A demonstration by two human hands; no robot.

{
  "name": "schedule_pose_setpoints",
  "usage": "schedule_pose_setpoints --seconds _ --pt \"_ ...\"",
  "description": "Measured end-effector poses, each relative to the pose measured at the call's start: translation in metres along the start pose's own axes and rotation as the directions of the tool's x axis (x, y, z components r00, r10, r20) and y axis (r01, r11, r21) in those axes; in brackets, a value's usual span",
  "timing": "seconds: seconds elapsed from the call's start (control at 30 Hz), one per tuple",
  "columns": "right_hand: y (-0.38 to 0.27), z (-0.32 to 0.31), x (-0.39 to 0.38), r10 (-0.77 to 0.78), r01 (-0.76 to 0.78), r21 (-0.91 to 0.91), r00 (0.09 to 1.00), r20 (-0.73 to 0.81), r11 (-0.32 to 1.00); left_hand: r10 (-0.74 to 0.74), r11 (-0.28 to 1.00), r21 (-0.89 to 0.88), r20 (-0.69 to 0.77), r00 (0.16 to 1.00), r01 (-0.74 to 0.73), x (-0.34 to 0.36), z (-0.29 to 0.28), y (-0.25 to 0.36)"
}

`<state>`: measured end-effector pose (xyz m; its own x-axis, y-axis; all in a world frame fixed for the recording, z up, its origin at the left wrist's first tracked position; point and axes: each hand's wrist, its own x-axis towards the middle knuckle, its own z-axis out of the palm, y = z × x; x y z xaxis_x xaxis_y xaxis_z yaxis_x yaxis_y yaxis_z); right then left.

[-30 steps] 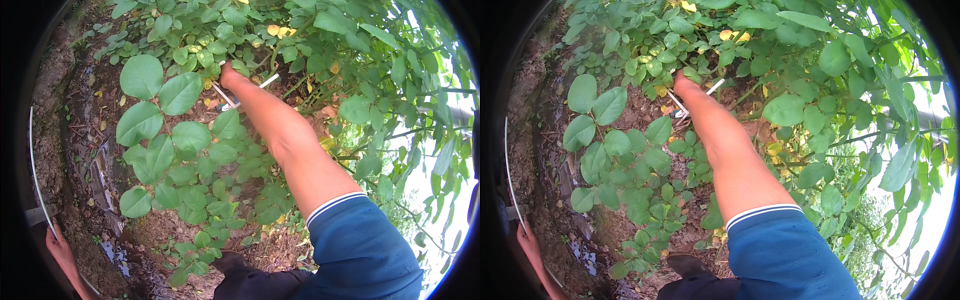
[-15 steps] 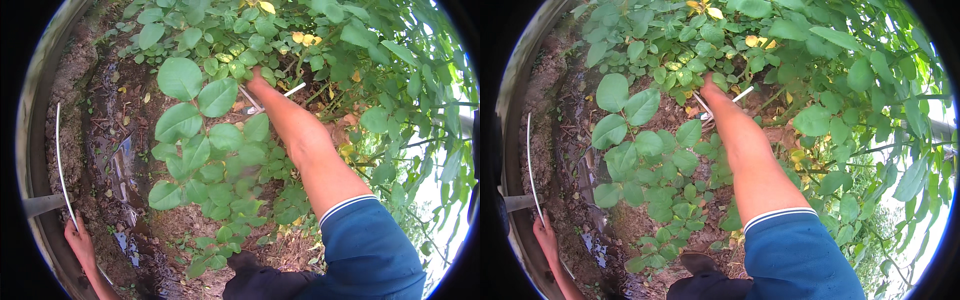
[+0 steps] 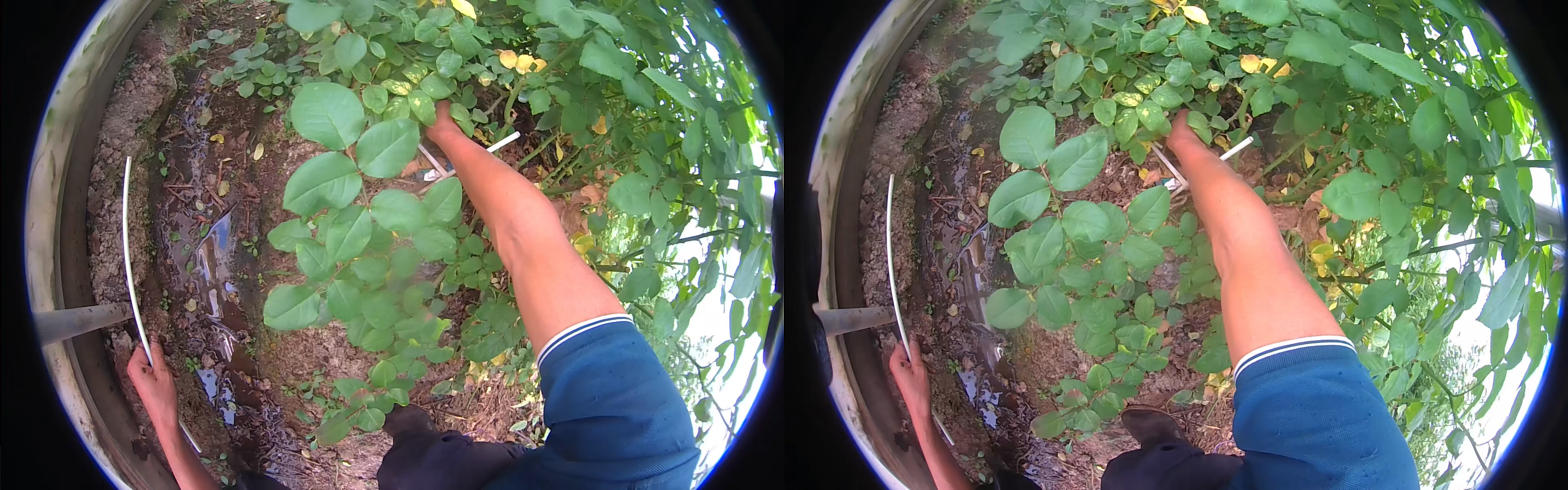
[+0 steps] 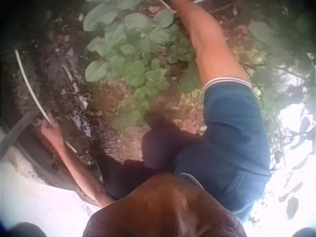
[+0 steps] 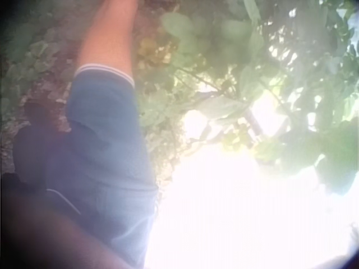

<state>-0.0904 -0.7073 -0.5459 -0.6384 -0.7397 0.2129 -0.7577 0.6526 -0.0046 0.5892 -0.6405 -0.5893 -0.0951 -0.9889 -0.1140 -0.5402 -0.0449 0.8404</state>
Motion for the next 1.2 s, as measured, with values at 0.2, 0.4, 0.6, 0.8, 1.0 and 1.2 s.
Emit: schedule_pose_setpoints --seconds 0.2,0.4,0.6,0.8,1.0,1.2 --pt "0.021 0.006 0.020 0.123 -0.159 0.277 0.982 0.144 0.948 -0.082 0.995 -0.048 0.087 0.993 0.087 -0.008 -0.002 0.006" --pt "0.002 -0.030 0.010 0.106 -0.148 0.141 0.957 0.269 0.979 -0.141 0.986 -0.081 0.074 0.987 0.147 -0.010 0.008 0.006" --pt "-0.033 -0.083 0.012 -0.427 0.708 -0.384 0.681 0.596 0.593 -0.107 0.992 -0.059 0.100 0.989 0.114 -0.012 0.017 0.000" --pt "-0.037 -0.086 0.014 -0.444 0.669 -0.282 0.695 0.565 0.688 -0.148 0.977 -0.137 0.110 0.983 0.162 -0.014 0.018 0.008" --pt "-0.043 -0.074 0.020 -0.274 0.627 -0.499 0.745 0.609 0.598 -0.191 0.973 -0.111 0.100 0.976 0.202 -0.020 0.002 0.011" --pt "-0.046 -0.097 0.015 -0.440 0.831 -0.434 0.554 0.707 0.349 -0.233 0.943 -0.210 0.139 0.962 0.259 -0.026 0.013 0.010"
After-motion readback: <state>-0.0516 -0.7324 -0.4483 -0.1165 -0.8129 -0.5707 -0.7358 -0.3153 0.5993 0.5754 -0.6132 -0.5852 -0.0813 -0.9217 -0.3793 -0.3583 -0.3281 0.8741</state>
